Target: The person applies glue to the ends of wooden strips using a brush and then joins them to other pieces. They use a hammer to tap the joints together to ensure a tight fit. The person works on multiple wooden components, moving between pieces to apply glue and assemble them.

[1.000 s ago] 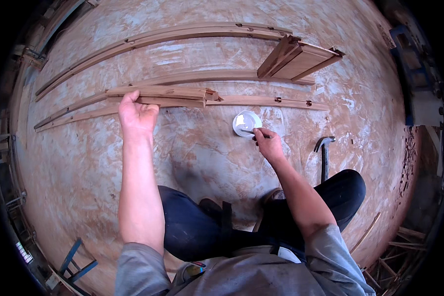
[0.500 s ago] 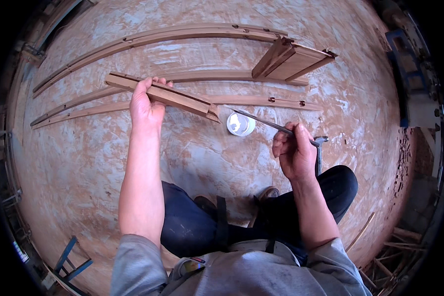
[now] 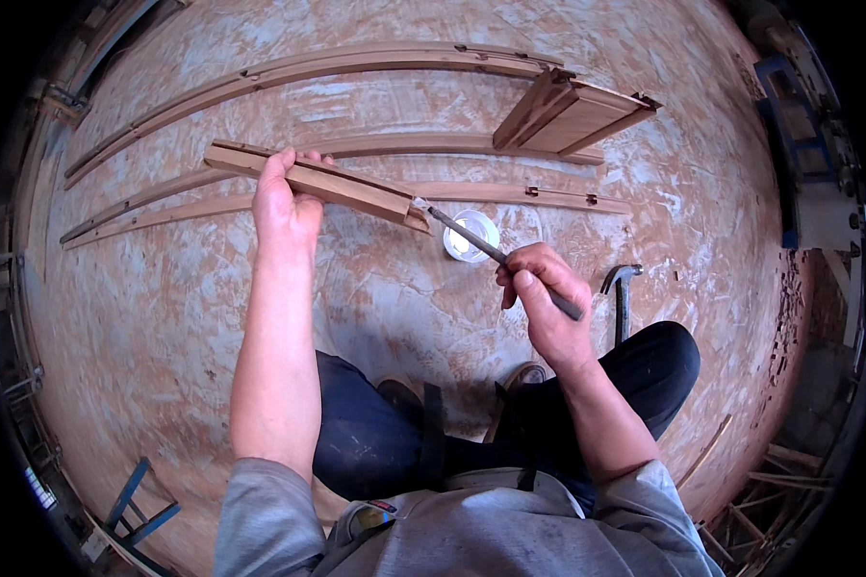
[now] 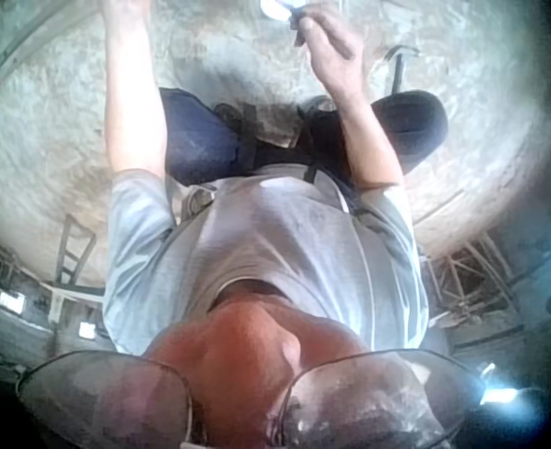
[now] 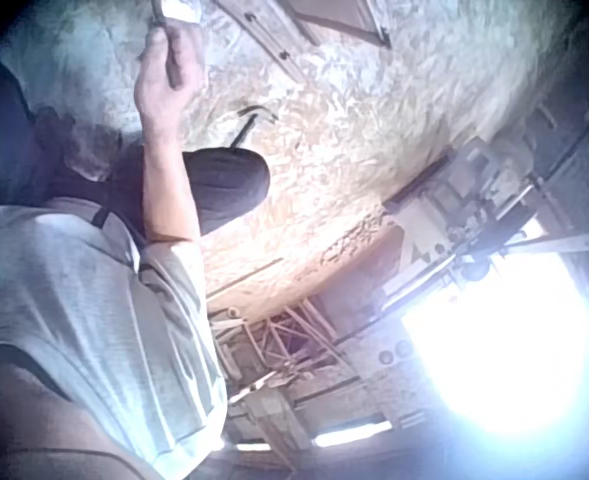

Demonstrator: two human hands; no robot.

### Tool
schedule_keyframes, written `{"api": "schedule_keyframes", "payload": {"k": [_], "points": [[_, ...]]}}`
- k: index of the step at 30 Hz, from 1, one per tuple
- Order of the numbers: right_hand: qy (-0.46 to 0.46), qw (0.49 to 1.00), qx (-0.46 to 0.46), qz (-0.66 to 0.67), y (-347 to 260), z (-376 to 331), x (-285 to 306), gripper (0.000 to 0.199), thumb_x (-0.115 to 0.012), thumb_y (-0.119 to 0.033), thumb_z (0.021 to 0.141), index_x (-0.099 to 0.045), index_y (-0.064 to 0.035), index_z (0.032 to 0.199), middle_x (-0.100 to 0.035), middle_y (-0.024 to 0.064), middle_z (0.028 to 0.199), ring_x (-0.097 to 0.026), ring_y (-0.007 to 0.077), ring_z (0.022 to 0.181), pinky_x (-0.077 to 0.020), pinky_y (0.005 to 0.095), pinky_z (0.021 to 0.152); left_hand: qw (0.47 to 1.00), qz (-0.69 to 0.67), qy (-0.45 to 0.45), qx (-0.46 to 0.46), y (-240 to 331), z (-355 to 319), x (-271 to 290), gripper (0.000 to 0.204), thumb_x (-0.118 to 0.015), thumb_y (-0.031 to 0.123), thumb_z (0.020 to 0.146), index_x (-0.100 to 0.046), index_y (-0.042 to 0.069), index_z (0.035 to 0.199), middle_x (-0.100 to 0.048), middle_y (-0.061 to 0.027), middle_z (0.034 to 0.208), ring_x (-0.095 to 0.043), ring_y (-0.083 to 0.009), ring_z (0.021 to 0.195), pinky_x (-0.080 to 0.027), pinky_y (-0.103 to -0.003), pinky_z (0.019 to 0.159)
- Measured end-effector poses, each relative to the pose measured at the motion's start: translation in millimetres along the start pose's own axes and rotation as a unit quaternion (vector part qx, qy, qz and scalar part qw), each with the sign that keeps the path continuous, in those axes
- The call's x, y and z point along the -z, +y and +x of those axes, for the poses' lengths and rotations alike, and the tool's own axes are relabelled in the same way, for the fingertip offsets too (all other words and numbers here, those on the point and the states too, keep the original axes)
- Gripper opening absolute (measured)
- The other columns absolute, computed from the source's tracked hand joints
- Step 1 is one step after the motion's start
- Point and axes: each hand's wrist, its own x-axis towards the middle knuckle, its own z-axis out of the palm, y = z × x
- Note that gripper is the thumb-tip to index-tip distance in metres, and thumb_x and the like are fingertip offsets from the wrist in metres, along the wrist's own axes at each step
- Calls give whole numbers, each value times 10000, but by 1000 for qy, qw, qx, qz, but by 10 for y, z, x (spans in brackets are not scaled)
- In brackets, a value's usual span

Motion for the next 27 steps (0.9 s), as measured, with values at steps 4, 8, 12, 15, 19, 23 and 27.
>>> {"api": "schedule_keyframes", "payload": {"k": [4, 8, 12, 15, 19, 23, 27], "points": [[54, 997, -14, 62, 12, -5, -58, 123, -553, -36, 913, -627, 60, 938, -587, 91, 900, -555, 111, 697, -470, 227, 600, 1000, 9, 23, -9, -12, 0, -3, 152, -557, 51, 873, -470, -14, 981, -514, -117, 919, -544, -251, 825, -535, -476, 847], [5, 1000, 13, -15, 7, 10, -60, 122, -554, -32, 913, -626, 59, 949, -589, 85, 883, -553, 113, 681, -471, 235, 594, 999, -7, 44, -11, 2, -17, -27, 184, -543, 33, 868, -476, -14, 1034, -549, -123, 982, -574, -264, 903, -519, -478, 891], [80, 992, -41, 90, 49, -90, -84, 162, -516, -30, 937, -617, 79, 999, -638, 140, 913, -611, 151, 738, -504, 254, 612, 997, -22, 63, -30, 48, 5, 6, 189, -512, 34, 881, -493, -13, 1063, -584, -133, 1047, -591, -284, 1001, -480, -493, 956], [117, 980, -82, 141, 45, -49, -122, 198, -491, -45, 957, -605, 99, 1030, -654, 186, 897, -630, 181, 721, -520, 275, 602, 996, -17, 79, -29, 39, 11, -3, 200, -508, 26, 880, -498, -12, 1076, -584, -126, 1071, -584, -281, 1034, -467, -489, 973], [153, 971, -114, 141, 101, 69, -163, 231, -486, -80, 971, -590, 112, 1045, -656, 204, 861, -628, 189, 673, -520, 282, 577, 998, -2, 65, -22, 24, 31, 19, 218, -523, 23, 877, -500, -8, 1091, -584, -124, 1087, -578, -278, 1049, -467, -492, 966], [181, 967, -105, 144, 101, 50, -125, 280, -487, -153, 989, -580, 99, 1070, -658, 202, 831, -622, 191, 636, -513, 291, 532, 996, 12, 87, -32, 47, 46, 40, 238, -539, 29, 875, -503, 0, 1109, -584, -124, 1108, -579, -275, 1050, -469, -493, 960], [149, 976, -97, 122, 28, 45, -165, 221, -507, -95, 967, -611, 90, 1027, -659, 178, 841, -618, 169, 658, -503, 262, 551, 996, 10, 84, -33, 67, 37, 38, 261, -524, -8, 864, -486, -16, 1122, -550, -135, 1121, -577, -276, 1035, -499, -491, 925]]}}
